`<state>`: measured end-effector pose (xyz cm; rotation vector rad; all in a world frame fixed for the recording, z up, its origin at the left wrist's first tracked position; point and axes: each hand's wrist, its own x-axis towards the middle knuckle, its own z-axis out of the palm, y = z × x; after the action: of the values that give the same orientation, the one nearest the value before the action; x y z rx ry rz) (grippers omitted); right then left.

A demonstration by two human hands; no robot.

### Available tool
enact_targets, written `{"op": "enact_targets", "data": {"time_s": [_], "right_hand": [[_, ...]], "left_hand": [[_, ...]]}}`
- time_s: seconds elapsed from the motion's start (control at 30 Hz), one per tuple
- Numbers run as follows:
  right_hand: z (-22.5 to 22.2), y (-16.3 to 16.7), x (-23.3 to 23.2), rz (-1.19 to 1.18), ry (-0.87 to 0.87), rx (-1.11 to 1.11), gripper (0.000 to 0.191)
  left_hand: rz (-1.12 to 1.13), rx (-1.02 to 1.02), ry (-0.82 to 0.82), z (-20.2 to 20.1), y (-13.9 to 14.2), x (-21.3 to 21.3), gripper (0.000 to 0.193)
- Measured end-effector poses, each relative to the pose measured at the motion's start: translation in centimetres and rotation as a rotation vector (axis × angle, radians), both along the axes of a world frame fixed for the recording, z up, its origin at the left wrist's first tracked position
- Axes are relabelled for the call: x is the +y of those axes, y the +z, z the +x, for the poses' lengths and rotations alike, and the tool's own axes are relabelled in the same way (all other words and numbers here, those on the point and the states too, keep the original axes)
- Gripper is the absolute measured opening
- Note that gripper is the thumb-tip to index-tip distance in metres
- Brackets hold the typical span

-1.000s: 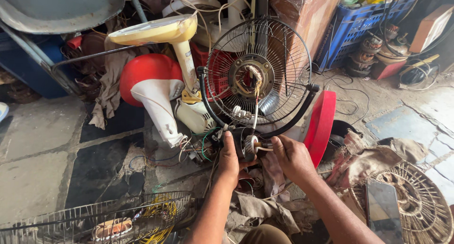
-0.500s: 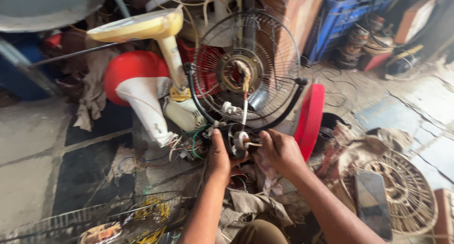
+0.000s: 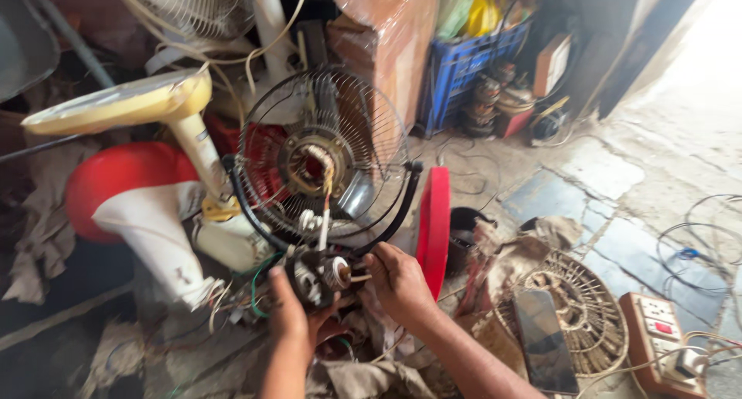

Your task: The person sits on the floor of a cluttered fan repair workshop and reassembles an electric fan. They fit a rotor and bearing components onto the motor shaft, attach the motor housing to the fan guard, and press the rear cover into place by hand.

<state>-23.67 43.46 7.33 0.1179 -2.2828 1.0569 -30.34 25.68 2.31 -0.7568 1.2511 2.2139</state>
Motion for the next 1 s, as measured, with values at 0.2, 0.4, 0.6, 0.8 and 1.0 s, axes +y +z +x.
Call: {"op": "enact_targets", "data": {"time_s": [0.2,0.4,0.6,0.8,1.0], "right_hand": [[1.5,-1.1,3.1,-0.727,-0.104,-0.375,0.033],[8.2,-4.9,-0.3,-1.565,0.007,-0.48,0.033],[14.7,-6.4,-5.2,-1.54,0.195,-0.548,0.042],[20.4,-3.7,-11.6,-1.54,0.284,-0.494,0.035],[25.2,-2.7,-16.9,-1.378,0.375,-0.433,0.028]], "left_hand": [[0.279,0.126,0.156,0.1,-3.8,-0.1,0.082],[0.109,-0.051,0.154,5.9,-7.5,-0.1,0.064],[-0.145,0.556,-0.032,16.7,-3.9,-4.9,0.041],[-0.366,0.814,-0.037,23.4,3.4,-12.1,0.028],[-0.471,0.976,0.031,30.0,6.0,-18.4,0.019]]}}
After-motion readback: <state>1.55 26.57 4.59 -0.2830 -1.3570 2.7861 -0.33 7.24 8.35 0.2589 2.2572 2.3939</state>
